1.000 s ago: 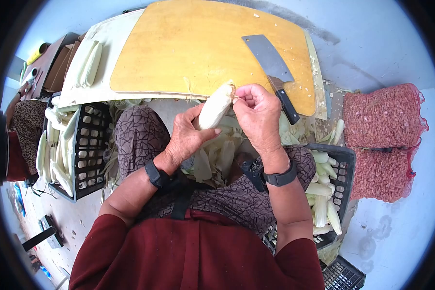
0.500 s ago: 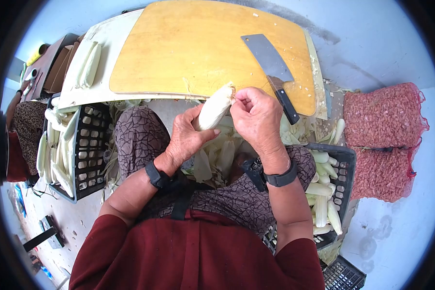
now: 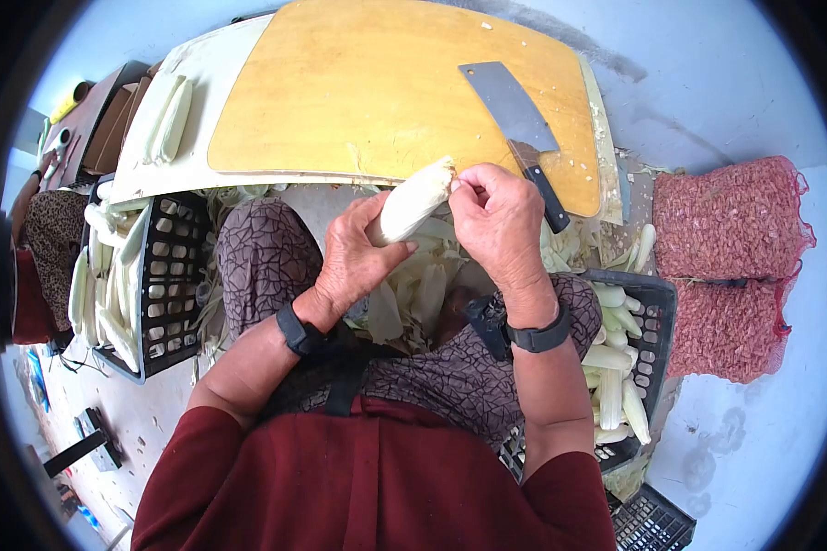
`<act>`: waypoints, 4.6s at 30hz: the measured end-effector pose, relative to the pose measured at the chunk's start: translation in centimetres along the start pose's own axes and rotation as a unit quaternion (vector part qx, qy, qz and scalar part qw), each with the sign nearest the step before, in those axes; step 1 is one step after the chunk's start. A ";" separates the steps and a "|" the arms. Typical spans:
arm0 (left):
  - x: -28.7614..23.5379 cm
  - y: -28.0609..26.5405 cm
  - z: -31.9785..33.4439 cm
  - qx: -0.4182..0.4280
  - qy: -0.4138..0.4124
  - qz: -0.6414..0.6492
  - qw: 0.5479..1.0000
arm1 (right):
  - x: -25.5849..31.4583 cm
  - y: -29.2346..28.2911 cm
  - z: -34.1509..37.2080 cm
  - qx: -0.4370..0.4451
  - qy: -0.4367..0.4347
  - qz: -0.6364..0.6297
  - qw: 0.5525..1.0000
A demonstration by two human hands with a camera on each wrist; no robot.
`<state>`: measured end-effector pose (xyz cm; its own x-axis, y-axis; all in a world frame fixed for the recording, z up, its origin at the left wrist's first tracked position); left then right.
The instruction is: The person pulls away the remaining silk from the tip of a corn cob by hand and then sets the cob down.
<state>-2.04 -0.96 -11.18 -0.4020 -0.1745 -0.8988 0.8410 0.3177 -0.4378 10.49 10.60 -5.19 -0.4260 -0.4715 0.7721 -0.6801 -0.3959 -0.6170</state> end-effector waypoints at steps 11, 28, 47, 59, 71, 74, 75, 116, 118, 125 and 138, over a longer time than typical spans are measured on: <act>-0.5 -0.2 0.1 -0.016 0.026 -0.089 0.996 | 2.5 -0.6 0.4 -0.026 -0.104 0.129 0.986; -0.4 0.0 -0.1 0.014 0.013 -0.044 0.999 | 3.9 -1.0 0.5 -0.040 -0.199 0.180 0.962; -0.6 -0.3 0.0 0.008 0.038 -0.034 0.999 | 0.8 -1.6 0.0 -0.013 -0.112 0.057 0.992; -0.6 -0.3 0.1 0.010 0.034 -0.006 0.999 | 0.2 -1.9 -0.2 -0.004 -0.050 -0.035 0.998; -0.4 -0.4 0.0 0.013 0.024 0.005 1.000 | 0.0 -1.6 -0.4 0.062 -0.038 -0.146 0.987; -0.5 -0.5 0.0 0.011 0.025 0.022 0.999 | 1.0 -1.3 -0.2 0.094 -0.061 -0.084 0.990; -0.5 -0.5 0.0 0.011 0.026 0.021 0.999 | 1.5 -1.2 -0.1 0.098 -0.081 -0.046 0.991; 0.9 0.6 -0.2 0.052 -0.025 0.128 0.990 | 4.4 -1.2 0.8 -0.032 -0.253 0.092 0.963; 0.7 0.7 -0.2 0.057 -0.023 0.137 0.989 | 4.7 -1.4 0.8 -0.040 -0.260 0.106 0.959; 0.3 1.0 -0.2 0.096 -0.025 0.124 0.987 | 4.6 -1.6 0.8 -0.039 -0.272 0.113 0.955; 0.2 1.0 -0.2 0.075 0.016 0.144 0.987 | 3.9 -1.7 0.6 -0.025 -0.240 0.071 0.968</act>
<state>-1.36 -0.53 -11.83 -0.1480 -0.0676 -0.9867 0.9651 0.2082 -0.1590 10.35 9.01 -1.21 -0.1995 -0.8347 0.5134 -0.6682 -0.2673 -0.6943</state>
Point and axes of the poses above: each hand's wrist, its own z-axis away from the middle knuckle, its own y-axis out of the palm, x = y × z, the point moved 8 cm from there along -z, towards the middle knuckle, and after that the axes turned 8 degrees about x, right-handed, at the moved point
